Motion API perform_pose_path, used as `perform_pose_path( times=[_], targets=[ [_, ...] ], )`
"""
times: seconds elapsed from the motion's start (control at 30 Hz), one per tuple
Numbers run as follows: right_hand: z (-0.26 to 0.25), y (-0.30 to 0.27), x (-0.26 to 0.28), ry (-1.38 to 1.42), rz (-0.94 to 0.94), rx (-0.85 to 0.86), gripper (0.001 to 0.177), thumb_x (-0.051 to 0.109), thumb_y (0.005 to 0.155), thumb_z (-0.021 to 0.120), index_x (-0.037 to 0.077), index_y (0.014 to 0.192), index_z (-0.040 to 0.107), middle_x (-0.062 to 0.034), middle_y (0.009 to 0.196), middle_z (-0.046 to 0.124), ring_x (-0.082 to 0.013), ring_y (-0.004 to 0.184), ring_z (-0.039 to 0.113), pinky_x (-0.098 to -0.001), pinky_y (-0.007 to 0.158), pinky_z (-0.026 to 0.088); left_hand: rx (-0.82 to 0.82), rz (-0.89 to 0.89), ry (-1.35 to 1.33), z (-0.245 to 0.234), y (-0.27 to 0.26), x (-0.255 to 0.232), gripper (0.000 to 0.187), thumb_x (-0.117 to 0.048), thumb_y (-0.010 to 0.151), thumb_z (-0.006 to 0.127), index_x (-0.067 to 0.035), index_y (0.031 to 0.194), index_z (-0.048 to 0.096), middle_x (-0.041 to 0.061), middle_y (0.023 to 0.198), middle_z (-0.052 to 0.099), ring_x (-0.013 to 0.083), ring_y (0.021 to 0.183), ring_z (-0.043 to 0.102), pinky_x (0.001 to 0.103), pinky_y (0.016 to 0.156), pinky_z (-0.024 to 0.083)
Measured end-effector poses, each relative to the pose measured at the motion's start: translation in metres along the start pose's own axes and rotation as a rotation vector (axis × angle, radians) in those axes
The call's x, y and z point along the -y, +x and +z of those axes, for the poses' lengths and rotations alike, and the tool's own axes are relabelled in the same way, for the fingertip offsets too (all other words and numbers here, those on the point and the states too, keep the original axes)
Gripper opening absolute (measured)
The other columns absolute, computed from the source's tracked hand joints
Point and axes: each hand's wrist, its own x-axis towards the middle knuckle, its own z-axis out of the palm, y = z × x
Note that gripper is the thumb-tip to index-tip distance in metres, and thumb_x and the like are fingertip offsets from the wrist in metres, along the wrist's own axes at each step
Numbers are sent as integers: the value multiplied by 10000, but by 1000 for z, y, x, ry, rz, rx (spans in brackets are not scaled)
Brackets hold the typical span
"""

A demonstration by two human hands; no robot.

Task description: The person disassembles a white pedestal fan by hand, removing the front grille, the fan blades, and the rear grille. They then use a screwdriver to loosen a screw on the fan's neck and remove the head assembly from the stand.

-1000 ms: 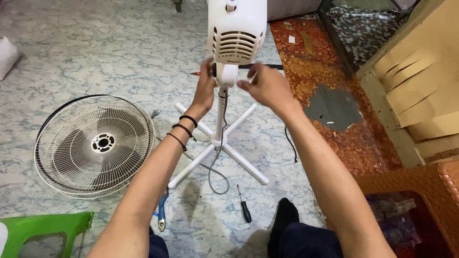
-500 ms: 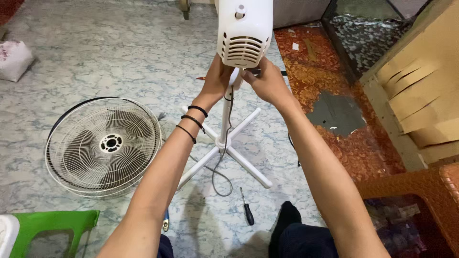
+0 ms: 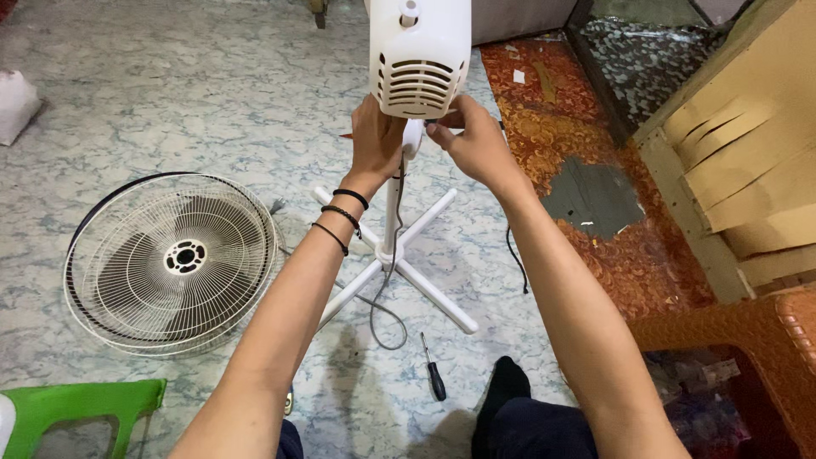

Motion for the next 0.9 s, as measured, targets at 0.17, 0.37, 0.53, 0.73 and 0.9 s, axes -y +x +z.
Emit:
perform_pose_path(
  times=[0.17,0.37,0.53,0.73,0.9],
  targets=[
    [1,-2,12,42,-383,-321,920,142,919,753,128,1614,151,-214,1558,400,-351,1335,604,-459,1074,584,-68,102,92,2,-2,-2,437,-419,1093,431,-45,1098,658,155,1014,650,385,979,582,507,806,397],
    [2,-13,45,-147,-798,-340,1100,357,922,833,191,1676,50,-206,1611,257,-386,1421,476,-507,1137,496,-104,172,-54,-2,-1,-3,552,-594,1058,424,-92,1102,650,126,1020,635,316,972,632,468,845,457],
    [-2,-4,55,-11,-631,-277,862,410,1100,824,202,1632,178,-174,1560,514,-284,1288,735,-389,1025,625,-50,5,-57,-6,2,-11,397,-428,1096,489,-61,1134,636,140,993,681,355,940,653,495,810,470],
    [-2,6,58,-130,-670,-359,794,343,1098,813,181,1596,216,-191,1387,678,-275,1227,761,-383,984,689,-24,-51,-241,-9,4,-15,384,-393,1091,489,-32,1176,589,155,1016,670,333,928,651,474,812,495],
    [-16,14,57,-45,-640,-254,621,320,1151,778,118,1535,334,-171,1246,766,-283,1179,794,-383,991,640,53,-108,-81,-6,2,-6,435,-427,1003,663,-23,1154,602,162,1056,677,356,1041,623,494,922,485]
  ],
)
